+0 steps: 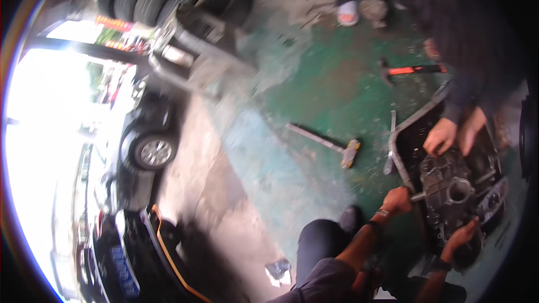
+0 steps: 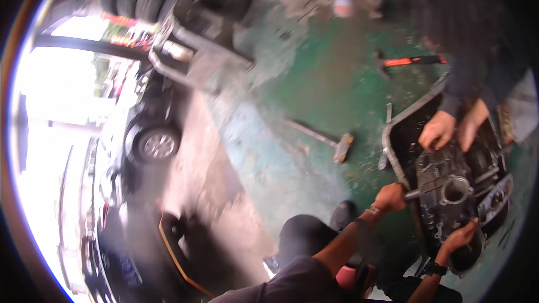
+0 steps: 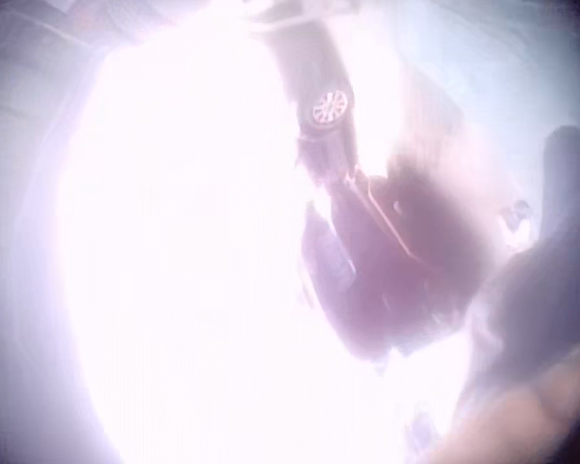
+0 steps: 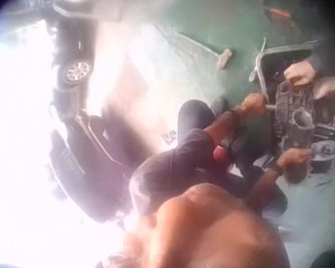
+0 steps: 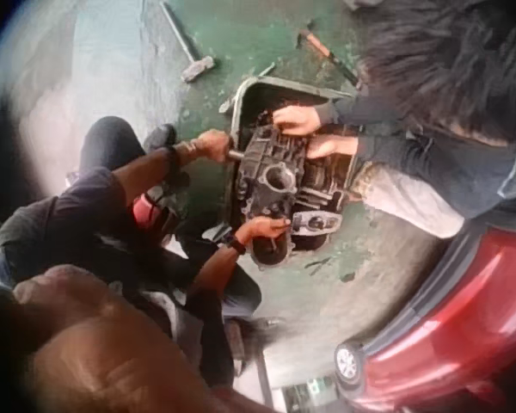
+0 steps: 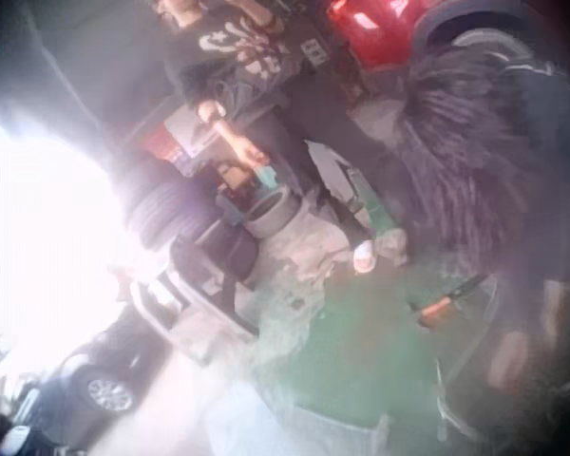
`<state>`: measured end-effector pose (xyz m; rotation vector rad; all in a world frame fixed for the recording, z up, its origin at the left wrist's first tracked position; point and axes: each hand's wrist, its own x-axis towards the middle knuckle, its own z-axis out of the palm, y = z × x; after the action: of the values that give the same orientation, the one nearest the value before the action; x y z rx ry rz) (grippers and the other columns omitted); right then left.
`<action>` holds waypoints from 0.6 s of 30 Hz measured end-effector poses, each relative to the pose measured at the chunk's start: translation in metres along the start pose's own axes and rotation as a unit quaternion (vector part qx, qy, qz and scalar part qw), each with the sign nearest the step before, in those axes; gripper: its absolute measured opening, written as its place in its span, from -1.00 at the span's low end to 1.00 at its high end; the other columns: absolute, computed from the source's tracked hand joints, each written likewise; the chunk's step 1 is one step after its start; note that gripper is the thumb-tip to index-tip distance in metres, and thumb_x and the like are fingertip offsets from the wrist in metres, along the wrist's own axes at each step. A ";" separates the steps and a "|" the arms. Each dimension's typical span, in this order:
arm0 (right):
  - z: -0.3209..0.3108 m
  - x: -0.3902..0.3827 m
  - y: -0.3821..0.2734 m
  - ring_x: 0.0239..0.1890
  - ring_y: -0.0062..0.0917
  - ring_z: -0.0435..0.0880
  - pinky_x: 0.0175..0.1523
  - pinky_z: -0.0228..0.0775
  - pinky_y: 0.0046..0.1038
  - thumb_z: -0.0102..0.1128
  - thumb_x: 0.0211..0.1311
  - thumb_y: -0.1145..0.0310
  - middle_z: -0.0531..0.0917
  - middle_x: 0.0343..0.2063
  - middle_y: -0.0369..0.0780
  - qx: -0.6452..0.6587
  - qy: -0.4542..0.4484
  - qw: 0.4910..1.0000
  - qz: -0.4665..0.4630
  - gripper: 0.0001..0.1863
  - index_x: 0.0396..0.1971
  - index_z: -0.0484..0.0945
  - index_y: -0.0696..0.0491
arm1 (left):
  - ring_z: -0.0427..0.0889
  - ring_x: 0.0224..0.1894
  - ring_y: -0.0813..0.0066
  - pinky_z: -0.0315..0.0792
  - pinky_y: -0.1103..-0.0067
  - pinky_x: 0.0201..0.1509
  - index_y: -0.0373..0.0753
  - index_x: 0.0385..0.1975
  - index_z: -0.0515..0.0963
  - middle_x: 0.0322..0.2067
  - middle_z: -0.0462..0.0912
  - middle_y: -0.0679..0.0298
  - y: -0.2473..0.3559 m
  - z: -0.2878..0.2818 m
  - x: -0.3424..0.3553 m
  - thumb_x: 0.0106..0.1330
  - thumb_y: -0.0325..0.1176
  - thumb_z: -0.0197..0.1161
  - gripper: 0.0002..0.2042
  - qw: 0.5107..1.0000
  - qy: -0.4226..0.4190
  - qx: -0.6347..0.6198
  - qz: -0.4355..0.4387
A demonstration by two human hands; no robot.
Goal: The person manipulates internal gears and components within a disassembled engine casing while it sits in a metal tray on the floor.
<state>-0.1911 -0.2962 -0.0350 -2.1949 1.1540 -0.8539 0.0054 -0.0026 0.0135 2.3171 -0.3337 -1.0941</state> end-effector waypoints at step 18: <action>0.010 0.017 0.088 -0.27 -0.34 0.67 -0.26 0.53 -0.47 -0.21 0.33 0.56 0.61 -0.09 -0.14 -0.256 0.017 0.948 -0.190 -0.59 0.16 0.35 0.06 | 0.65 -0.35 0.02 0.56 0.30 -0.26 -0.30 -0.62 0.62 -0.48 0.63 -0.02 -0.007 0.004 -0.006 -0.18 -0.37 0.17 -0.83 0.999 0.025 0.022 -0.014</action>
<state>-0.2232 -0.3536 -0.0968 -2.9083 1.0728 -0.8073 -0.0013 0.0039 0.0111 2.3900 -0.3101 -1.0492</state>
